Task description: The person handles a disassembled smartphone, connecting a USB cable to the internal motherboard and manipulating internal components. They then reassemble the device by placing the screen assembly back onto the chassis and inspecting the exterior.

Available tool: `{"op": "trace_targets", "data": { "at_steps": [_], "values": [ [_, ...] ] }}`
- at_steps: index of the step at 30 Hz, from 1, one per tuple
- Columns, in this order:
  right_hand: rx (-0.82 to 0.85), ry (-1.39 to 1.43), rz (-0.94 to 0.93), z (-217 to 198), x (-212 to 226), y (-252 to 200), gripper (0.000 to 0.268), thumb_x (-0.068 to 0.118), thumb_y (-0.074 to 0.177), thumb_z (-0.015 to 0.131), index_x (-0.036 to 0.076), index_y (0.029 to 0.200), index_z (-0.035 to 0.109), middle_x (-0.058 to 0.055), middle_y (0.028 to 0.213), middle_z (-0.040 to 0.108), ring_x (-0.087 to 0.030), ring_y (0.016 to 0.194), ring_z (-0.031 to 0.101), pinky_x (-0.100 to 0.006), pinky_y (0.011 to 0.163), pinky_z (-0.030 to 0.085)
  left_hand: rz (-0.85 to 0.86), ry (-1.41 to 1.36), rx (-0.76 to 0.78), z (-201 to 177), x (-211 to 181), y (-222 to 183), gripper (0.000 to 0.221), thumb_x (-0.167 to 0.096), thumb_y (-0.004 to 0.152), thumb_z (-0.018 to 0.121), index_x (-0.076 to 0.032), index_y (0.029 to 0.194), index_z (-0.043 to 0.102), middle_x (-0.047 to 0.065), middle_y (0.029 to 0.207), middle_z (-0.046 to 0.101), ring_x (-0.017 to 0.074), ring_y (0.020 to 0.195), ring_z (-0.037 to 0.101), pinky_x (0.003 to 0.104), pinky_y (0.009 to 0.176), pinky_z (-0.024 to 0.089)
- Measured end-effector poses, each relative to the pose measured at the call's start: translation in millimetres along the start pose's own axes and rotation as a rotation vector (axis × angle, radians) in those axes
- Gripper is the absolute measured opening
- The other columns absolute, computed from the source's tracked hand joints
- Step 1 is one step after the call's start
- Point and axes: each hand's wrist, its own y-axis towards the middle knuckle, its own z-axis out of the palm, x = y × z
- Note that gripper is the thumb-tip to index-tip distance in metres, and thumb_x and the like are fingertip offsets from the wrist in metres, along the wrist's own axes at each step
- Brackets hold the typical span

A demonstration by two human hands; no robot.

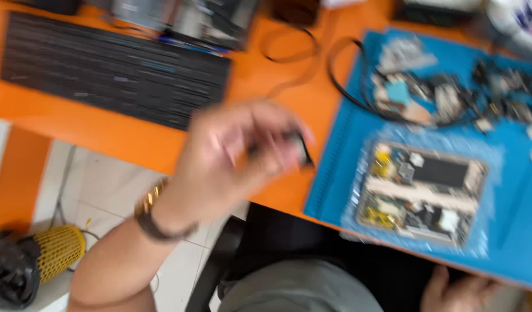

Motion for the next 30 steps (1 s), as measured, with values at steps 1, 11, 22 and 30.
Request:
{"op": "trace_targets", "data": {
  "at_steps": [1, 11, 22, 30],
  "values": [
    [0.001, -0.04, 0.05, -27, 54, 21, 0.085, 0.009, 0.103, 0.063, -0.013, 0.172, 0.019, -0.052, 0.17, 0.026, -0.059, 0.16, 0.011, -0.073, 0.123, 0.025, -0.087, -0.183, 0.105, 27, -1, -15, 0.018, -0.025, 0.106, 0.072, -0.017, 0.119, 0.062, 0.007, 0.116, 0.078, 0.0126, 0.099, 0.075, 0.026, 0.084, 0.065],
    [0.267, 0.284, -0.375, -176, 219, 60, 0.021, 0.015, 0.102, 0.062, 0.016, 0.122, 0.065, -0.003, 0.121, 0.08, -0.02, 0.098, 0.079, -0.042, 0.1, 0.063, -0.55, -0.496, 0.276, 161, 27, -96, 0.012, -0.023, 0.096, 0.085, -0.014, 0.098, 0.077, -0.001, 0.087, 0.055, 0.0088, 0.062, 0.049, 0.025, 0.053, 0.04],
    [0.543, 0.945, -0.166, -156, 269, 149, 0.031, 0.031, 0.104, 0.057, 0.012, 0.09, 0.077, -0.008, 0.098, 0.089, -0.015, 0.078, 0.089, -0.029, 0.068, 0.065, -0.307, -0.123, 0.152, 157, 20, -72, 0.039, -0.046, 0.111, 0.057, -0.02, 0.099, 0.083, 0.0, 0.075, 0.061, 0.0105, 0.058, 0.063, 0.027, 0.057, 0.049],
    [0.601, 0.606, 0.271, -185, 181, 143, 0.033, 0.032, 0.095, 0.063, 0.007, 0.091, 0.083, -0.011, 0.101, 0.093, -0.019, 0.076, 0.093, -0.029, 0.071, 0.074, 0.032, 0.451, 0.234, 126, 29, -29, 0.047, -0.052, 0.115, 0.053, -0.013, 0.132, 0.073, 0.001, 0.086, 0.069, 0.0116, 0.065, 0.069, 0.031, 0.063, 0.059]
  ]
}}
